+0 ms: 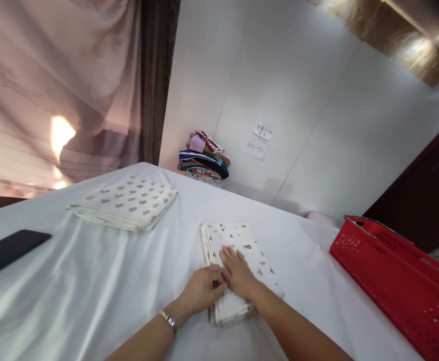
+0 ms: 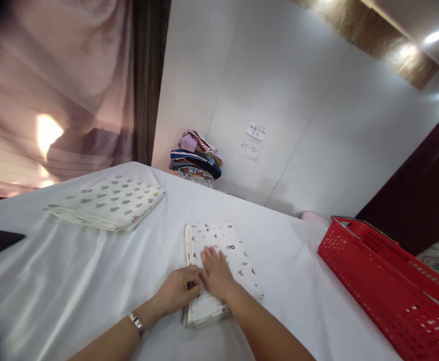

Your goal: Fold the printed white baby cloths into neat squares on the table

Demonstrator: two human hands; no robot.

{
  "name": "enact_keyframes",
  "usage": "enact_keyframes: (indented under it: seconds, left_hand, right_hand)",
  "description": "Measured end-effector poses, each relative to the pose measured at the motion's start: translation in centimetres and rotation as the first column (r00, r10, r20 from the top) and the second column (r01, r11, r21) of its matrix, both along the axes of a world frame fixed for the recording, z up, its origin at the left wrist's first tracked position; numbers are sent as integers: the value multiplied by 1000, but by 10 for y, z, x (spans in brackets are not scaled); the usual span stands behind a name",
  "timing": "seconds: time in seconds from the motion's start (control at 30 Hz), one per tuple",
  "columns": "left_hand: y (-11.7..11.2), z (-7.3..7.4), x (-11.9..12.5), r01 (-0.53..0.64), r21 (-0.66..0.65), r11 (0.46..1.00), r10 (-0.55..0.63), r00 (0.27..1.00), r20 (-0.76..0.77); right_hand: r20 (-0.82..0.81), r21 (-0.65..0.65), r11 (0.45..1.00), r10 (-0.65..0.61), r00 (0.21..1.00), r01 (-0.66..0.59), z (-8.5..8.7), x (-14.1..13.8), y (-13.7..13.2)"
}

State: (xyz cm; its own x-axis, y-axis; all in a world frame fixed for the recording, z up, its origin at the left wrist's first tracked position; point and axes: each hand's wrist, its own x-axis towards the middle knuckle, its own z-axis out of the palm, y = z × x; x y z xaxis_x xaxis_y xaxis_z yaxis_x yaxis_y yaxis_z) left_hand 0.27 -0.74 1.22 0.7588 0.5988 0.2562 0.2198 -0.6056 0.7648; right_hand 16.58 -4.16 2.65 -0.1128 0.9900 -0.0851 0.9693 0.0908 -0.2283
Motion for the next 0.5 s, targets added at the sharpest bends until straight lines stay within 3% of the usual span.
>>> enact_keyframes:
  seconds: [0.23, 0.37, 0.5]
  left_hand:
    - [2, -2, 0, -20, 90, 996, 21, 1000, -8]
    - [6, -1, -2, -102, 198, 975, 90, 993, 71]
    - [12, -2, -1, -63, 309, 949, 33, 995, 99]
  right_hand:
    - [-29, 11, 1000, -12, 1000, 12, -4, -9, -21]
    - [-70, 25, 998, -51, 996, 53, -1, -14, -30]
    - [-114, -6, 997, -74, 991, 74, 6, -26, -37]
